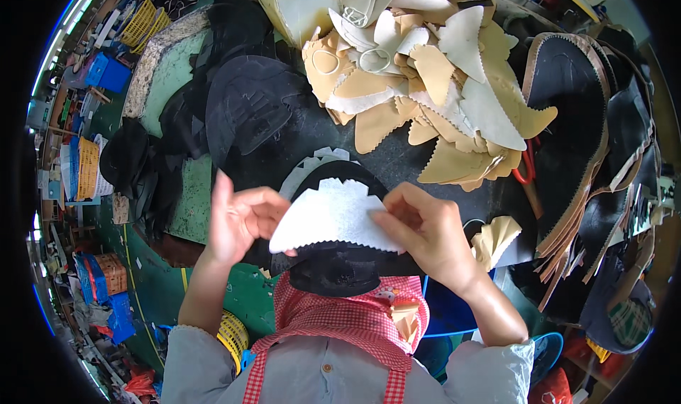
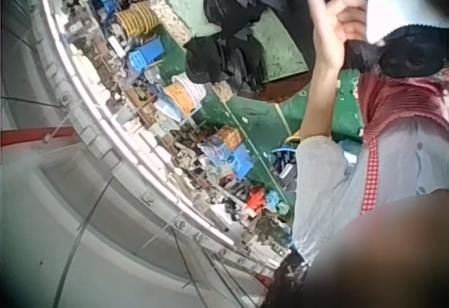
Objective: Sorting and stacking various pre-cut leather and fabric shoe parts on a production workbench.
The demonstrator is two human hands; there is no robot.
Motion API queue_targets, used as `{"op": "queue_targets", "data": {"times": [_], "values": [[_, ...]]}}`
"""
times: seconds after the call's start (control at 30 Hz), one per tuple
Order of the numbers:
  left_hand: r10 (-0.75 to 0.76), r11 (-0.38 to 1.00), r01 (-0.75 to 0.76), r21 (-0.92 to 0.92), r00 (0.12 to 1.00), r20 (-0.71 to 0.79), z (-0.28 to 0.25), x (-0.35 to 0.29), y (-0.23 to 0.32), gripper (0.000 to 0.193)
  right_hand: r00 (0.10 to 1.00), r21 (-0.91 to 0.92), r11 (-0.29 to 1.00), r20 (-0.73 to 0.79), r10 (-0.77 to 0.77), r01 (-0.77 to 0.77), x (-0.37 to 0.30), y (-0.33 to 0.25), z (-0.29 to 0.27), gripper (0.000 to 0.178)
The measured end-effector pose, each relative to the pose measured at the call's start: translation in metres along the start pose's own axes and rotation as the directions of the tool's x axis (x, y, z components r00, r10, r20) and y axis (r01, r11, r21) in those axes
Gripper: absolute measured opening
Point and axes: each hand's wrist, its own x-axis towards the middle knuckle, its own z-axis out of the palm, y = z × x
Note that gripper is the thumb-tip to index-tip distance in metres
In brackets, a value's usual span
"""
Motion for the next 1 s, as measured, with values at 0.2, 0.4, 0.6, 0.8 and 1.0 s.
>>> {"op": "queue_targets", "data": {"times": [0.2,0.4,0.6,0.8,1.0], "values": [[0.085,0.842,0.085,0.533,0.954,-0.287,0.009,0.029,-0.005,0.018,0.986,-0.274,0.951,-0.048,-0.159,0.141,0.044,0.017,0.01,0.021],[0.316,0.206,0.05,0.977,0.942,-0.115,0.011,0.033,0.001,0.036,0.994,-0.762,0.638,0.072,-0.078,0.106,0.058,-0.007,0.015,0.028],[0.71,-0.135,-0.102,0.986,0.683,0.168,-0.008,0.026,0.044,0.069,0.862,-0.639,0.726,-0.19,-0.47,0.255,0.068,-0.018,-0.013,0.025],[0.695,0.499,-0.22,0.838,0.679,-0.236,-0.057,0.035,0.042,0.034,0.739,-0.672,0.732,-0.435,-0.515,0.114,0.12,0.032,-0.076,0.025],[0.127,0.069,-0.489,0.87,0.869,0.478,0.042,-0.011,0.024,0.052,0.757,0.164,0.89,-0.604,-0.249,0.425,0.097,0.035,-0.102,0.02]]}}
